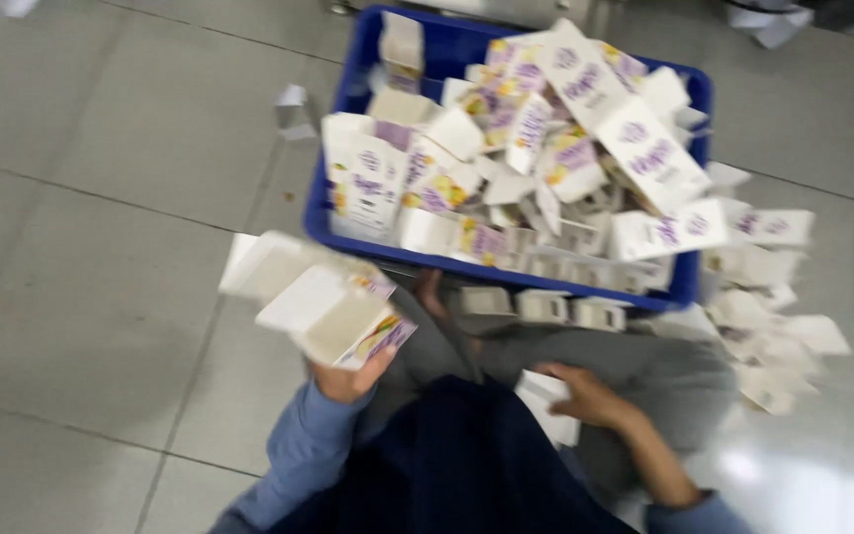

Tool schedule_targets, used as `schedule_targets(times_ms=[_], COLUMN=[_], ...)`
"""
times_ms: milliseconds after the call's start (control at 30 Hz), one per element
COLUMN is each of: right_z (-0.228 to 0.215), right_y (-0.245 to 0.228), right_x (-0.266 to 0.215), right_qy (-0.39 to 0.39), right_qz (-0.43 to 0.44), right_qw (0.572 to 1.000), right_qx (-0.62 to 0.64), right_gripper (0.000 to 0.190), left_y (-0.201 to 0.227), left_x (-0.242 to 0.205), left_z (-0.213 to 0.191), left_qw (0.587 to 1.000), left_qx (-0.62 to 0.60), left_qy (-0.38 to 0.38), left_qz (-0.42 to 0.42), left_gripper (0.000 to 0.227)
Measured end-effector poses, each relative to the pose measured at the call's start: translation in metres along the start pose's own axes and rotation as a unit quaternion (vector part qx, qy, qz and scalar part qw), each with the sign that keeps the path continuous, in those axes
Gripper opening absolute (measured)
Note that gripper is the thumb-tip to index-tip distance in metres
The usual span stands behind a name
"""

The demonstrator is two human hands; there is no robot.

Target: A person sits on the floor and manually folds small cardboard product boxes from a large blue bin.

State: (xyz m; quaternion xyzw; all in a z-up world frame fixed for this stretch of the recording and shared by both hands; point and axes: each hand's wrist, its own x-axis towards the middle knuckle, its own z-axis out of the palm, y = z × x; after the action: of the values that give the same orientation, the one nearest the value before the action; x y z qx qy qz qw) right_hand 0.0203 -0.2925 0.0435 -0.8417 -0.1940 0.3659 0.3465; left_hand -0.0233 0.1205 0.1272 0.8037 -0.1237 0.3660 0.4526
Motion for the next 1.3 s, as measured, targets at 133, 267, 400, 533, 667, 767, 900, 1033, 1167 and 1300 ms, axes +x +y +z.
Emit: schedule_targets(times_ms=[133,267,400,533,667,767,900,1033,1167,1300], right_z=[0.017,0.04,0.036,0.013,-0.049,-0.067,-0.079,-0.075,-0.063,-0.077], right_y=[-0.011,-0.003,-0.029,0.0,0.012,0.043,0.037,0.027,0.057,0.026], right_x=[-0.012,-0.019,-0.027,-0.052,-0.093,-0.118,-0.126,-0.117,-0.118,-0.129], right_qy=[0.054,0.129,0.254,0.35,0.52,0.559,0.561,0.602,0.564,0.471], right_qz=[0.042,0.023,-0.061,-0.04,-0.012,0.045,0.027,-0.024,-0.01,0.031], right_qw=[0.987,0.941,0.892,0.899,0.842,0.796,0.784,0.727,0.716,0.733], right_qx=[-0.148,-0.311,-0.37,-0.26,-0.141,-0.227,-0.264,-0.33,-0.41,-0.49], right_gripper=[0.075,0.034,0.014,0.012,0.012,0.016,0.019,0.013,0.015,0.016], left_y=[-0.015,-0.03,-0.075,-0.106,-0.15,-0.146,-0.126,-0.12,-0.12,-0.119], left_x=[0.003,0.029,0.038,0.069,0.061,0.058,0.065,0.063,0.059,0.061], left_z=[0.079,0.111,0.124,0.118,0.118,0.124,0.118,0.113,0.114,0.115], left_qw=[0.997,0.98,0.983,0.984,0.988,0.991,0.992,0.992,0.993,0.992], left_qx=[-0.018,-0.104,-0.057,-0.049,-0.041,-0.052,-0.061,-0.047,-0.035,-0.04], left_qy=[0.07,0.041,0.045,0.078,0.117,0.097,0.079,0.058,0.052,0.048], left_qz=[-0.015,-0.166,-0.166,-0.15,-0.091,-0.074,-0.081,-0.1,-0.103,-0.107], left_gripper=[0.095,0.121,0.133,0.131,0.122,0.122,0.118,0.121,0.12,0.121])
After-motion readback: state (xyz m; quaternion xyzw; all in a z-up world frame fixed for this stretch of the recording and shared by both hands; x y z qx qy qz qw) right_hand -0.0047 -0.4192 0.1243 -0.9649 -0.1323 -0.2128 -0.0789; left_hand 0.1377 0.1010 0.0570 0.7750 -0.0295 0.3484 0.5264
